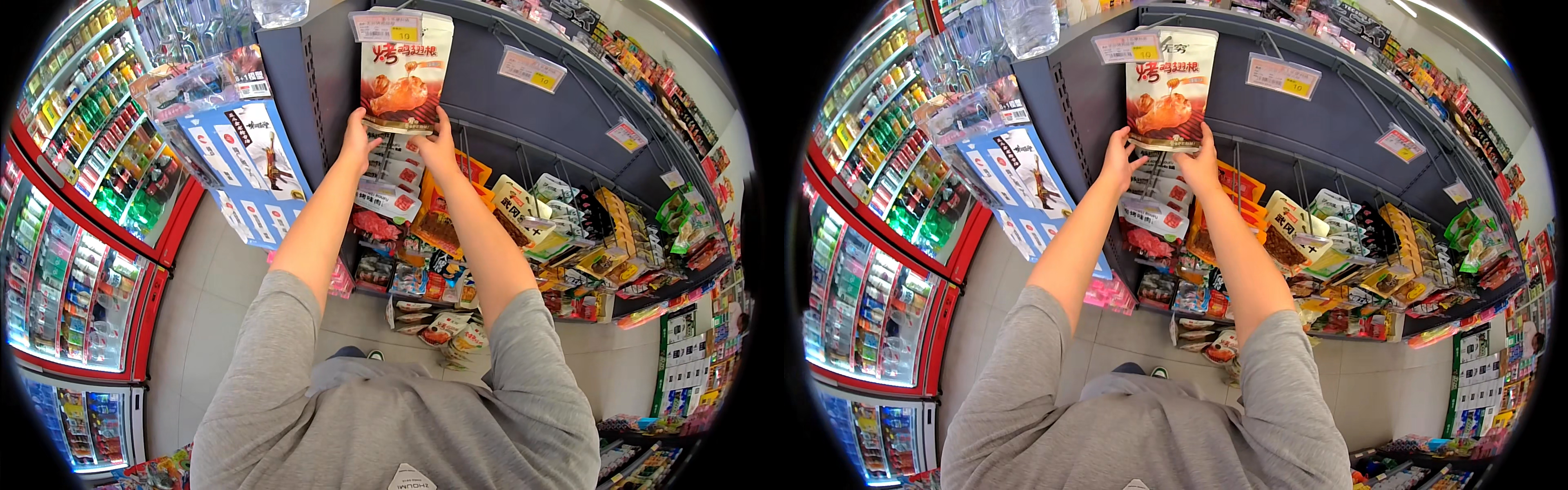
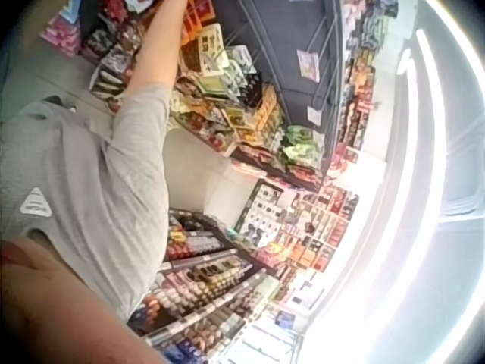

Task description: The person picks up a bag of snacks from a shelf, turns it over to view the back, and then places it back on the shelf.

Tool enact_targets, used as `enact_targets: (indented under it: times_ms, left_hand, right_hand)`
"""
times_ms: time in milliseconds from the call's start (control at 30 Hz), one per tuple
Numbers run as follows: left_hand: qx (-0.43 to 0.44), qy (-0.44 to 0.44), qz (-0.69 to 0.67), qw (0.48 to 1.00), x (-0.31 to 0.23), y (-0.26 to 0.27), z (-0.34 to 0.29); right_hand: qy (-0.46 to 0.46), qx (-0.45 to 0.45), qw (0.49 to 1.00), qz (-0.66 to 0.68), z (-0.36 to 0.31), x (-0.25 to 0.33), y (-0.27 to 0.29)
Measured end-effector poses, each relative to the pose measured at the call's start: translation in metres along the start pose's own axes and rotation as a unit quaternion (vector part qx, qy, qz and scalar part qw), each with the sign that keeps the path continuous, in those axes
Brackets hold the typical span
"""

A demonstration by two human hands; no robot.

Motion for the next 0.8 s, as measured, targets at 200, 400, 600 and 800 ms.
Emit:
enact_targets:
  times_ms: [200,400,600,800]
  left_hand:
    - [-0.028,-0.083,0.108,0.990,-0.008,0.003,0.015]
    - [-0.027,-0.132,0.150,0.979,-0.029,-0.020,0.029]
    - [-0.036,-0.119,0.114,0.986,-0.044,-0.032,0.042]
    - [-0.046,-0.161,0.085,0.982,-0.062,-0.041,0.056]
  right_hand:
    - [-0.035,-0.031,0.996,-0.082,0.006,0.013,0.000]
    - [0.066,-0.043,0.987,-0.140,0.054,0.016,0.013]
    - [-0.017,-0.002,0.997,-0.074,0.070,0.031,0.012]
    - [-0.019,0.027,0.999,0.025,0.085,0.031,-0.001]
Point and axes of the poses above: each hand's wrist, its own z-axis towards the middle knuckle, its own y-axis out of the back of the hand, x = y × z, the point moved 4 cm from there along z, towards the middle knuckle, and after that the axes turned 2 degrees about y, right-handed, at the moved point
